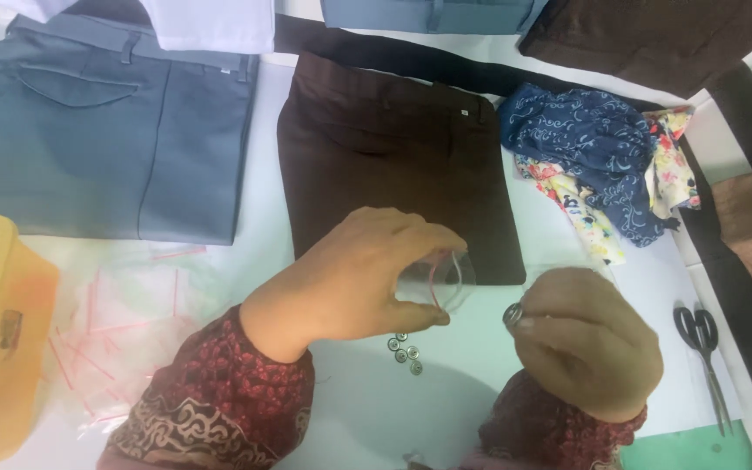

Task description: Sorting and packaging small decorative accessories like metal rings and beads into plastic bags

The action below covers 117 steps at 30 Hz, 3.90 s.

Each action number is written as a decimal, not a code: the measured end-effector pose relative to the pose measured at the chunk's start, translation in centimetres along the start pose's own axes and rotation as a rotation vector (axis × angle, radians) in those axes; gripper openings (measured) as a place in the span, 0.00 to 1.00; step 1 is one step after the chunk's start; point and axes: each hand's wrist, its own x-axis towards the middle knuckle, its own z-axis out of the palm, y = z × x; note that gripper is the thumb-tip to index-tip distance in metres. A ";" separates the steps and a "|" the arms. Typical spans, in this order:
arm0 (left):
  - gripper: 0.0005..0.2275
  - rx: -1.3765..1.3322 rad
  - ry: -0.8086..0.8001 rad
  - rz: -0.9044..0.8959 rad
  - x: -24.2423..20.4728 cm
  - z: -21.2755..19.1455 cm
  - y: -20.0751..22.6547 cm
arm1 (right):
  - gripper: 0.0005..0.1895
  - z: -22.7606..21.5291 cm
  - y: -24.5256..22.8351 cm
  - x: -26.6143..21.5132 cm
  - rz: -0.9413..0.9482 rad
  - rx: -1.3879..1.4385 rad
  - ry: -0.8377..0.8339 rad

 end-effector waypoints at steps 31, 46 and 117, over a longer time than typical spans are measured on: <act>0.24 -0.120 0.145 0.214 -2.2 -3.6 -0.1 | 0.12 14.1 4.2 -4.8 -0.106 -0.284 -1.215; 0.23 0.005 0.150 0.134 -1.3 -2.3 -0.5 | 0.04 1.1 0.0 2.0 0.247 -0.022 -0.456; 0.25 0.063 0.037 0.180 -1.3 -2.2 0.4 | 0.06 1.7 -3.3 0.4 -0.003 -0.193 0.072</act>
